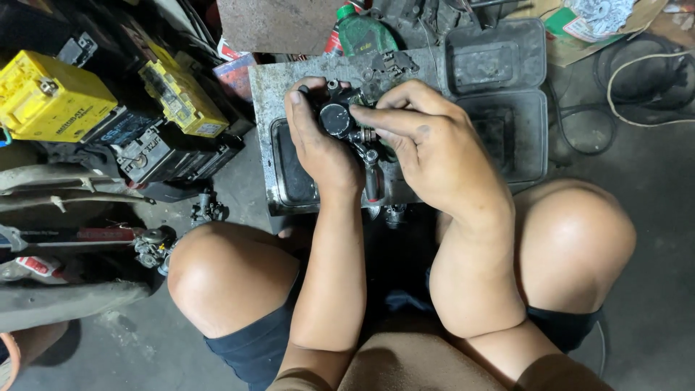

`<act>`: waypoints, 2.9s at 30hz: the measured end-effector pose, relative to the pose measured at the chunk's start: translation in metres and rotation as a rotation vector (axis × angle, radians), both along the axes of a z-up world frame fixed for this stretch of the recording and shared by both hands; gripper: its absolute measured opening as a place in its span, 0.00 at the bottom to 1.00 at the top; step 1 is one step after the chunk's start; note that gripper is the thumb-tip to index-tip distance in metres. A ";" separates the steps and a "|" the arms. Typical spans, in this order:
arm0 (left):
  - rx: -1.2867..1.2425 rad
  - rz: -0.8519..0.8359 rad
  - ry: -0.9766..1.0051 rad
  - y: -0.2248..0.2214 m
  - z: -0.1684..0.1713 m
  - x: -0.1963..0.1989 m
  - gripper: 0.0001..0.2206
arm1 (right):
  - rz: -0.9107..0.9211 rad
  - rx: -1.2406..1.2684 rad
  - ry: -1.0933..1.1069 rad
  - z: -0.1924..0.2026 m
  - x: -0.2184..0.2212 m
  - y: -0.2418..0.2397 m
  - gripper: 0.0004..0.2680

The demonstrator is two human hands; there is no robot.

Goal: Cleaning a motorcycle mechanical component, likely a brake caliper, using a small rag to wipe away dirt and grease.

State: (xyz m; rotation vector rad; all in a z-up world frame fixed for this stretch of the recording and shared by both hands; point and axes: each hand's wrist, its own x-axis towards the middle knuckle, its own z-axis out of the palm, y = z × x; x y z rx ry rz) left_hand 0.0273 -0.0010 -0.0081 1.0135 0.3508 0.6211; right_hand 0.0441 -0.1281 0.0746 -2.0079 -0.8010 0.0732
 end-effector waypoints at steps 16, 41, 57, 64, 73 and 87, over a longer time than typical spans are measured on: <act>-0.039 0.165 -0.034 -0.002 -0.010 0.003 0.17 | 0.006 -0.116 0.063 -0.003 0.006 0.007 0.19; 0.055 0.125 -0.081 0.004 -0.015 0.005 0.20 | -0.062 0.009 -0.068 0.003 0.000 0.013 0.11; 0.435 -0.205 0.068 0.008 -0.007 -0.009 0.34 | 0.069 -0.005 0.059 -0.002 -0.004 -0.001 0.11; 0.409 -0.226 0.032 0.005 -0.006 -0.016 0.33 | -0.106 0.077 -0.045 0.006 -0.020 0.013 0.10; 0.336 -0.209 0.023 -0.002 0.003 -0.025 0.31 | -0.309 0.077 -0.140 0.019 -0.035 0.008 0.10; -0.486 -0.437 -0.335 0.001 0.047 -0.029 0.27 | -0.291 0.349 -0.007 0.049 -0.043 -0.019 0.10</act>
